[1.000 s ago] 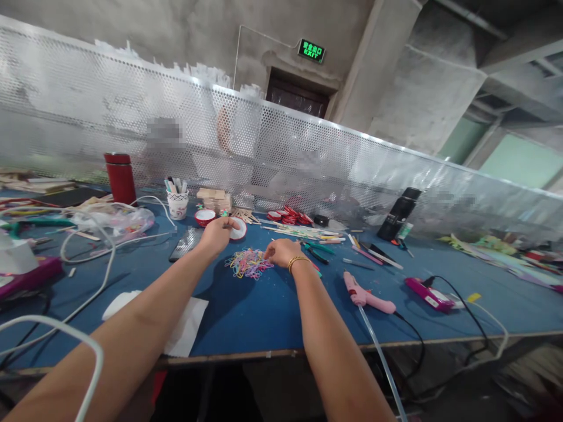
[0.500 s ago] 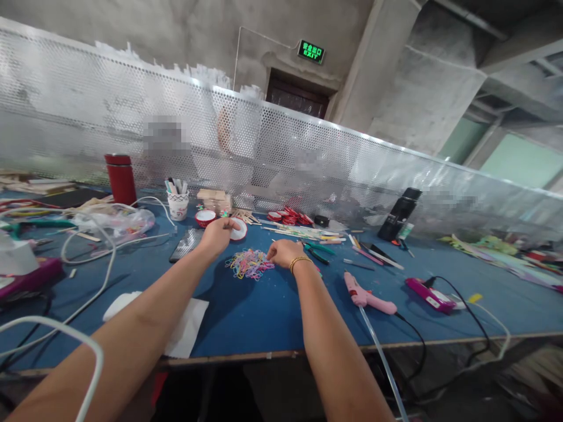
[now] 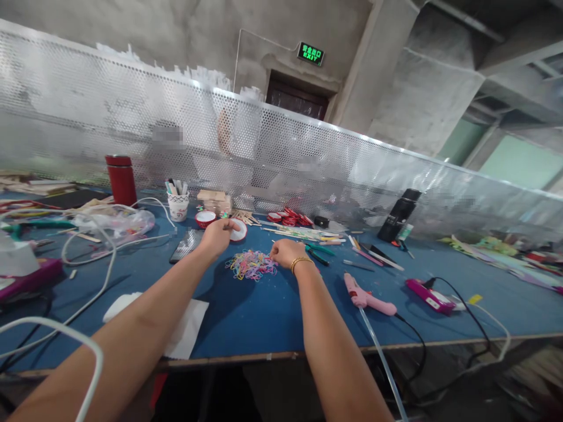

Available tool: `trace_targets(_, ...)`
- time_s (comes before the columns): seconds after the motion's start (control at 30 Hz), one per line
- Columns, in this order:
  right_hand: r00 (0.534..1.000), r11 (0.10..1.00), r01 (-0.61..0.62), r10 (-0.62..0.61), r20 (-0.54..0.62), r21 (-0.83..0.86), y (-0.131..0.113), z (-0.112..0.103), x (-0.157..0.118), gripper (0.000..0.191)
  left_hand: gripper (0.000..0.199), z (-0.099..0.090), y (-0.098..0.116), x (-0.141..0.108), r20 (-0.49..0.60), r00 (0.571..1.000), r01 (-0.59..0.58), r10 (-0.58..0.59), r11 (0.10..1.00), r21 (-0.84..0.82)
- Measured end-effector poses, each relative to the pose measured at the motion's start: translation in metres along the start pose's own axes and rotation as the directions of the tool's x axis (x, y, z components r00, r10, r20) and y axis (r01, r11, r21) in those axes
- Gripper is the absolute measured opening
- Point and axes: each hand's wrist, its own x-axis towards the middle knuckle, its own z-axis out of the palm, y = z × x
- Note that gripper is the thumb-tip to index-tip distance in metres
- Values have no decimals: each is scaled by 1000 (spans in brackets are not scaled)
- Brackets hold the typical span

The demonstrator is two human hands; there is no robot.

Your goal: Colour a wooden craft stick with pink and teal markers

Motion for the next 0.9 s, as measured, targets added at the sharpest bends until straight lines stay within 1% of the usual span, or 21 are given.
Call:
trace_targets(0.17,996,984,69,-60,-59,162,3,-2,0,13,15,1,-8,4,-8,1000,-13,13,1000,-12)
trace_targets(0.27,993,969,107,-92,-74,223,5,1,3,15,15,1,-15,8,7,999,-32,32,999,-29)
trace_targets(0.37,986,944,146,-112,-127,297,5,3,6,15,15,2,-18,10,32,998,-56,58,998,-37)
trace_targets(0.43,976,901,193,-136,-171,387,3,4,8,15,12,3,-16,9,83,995,-55,58,998,-40)
trace_targets(0.47,970,874,221,-151,-190,433,2,5,8,15,12,3,-14,7,124,991,-35,41,998,-47)
trace_targets(0.53,961,824,262,-173,-217,502,-2,5,9,16,14,5,-8,2,219,976,35,-16,996,-81)
trace_targets(0.6,955,803,277,-169,-243,527,-6,7,9,16,19,6,-3,-3,298,953,101,-56,985,-138)
trace_targets(0.77,945,822,274,-133,-298,500,-12,11,9,15,27,7,2,-8,394,913,201,-104,956,-213)
trace_targets(0.83,946,830,264,-124,-298,491,-14,12,8,15,26,7,1,-8,425,899,212,-105,954,-212)
trace_targets(0.9,948,837,259,-125,-293,481,-16,13,7,16,22,7,1,-7,458,885,197,-85,959,-203)
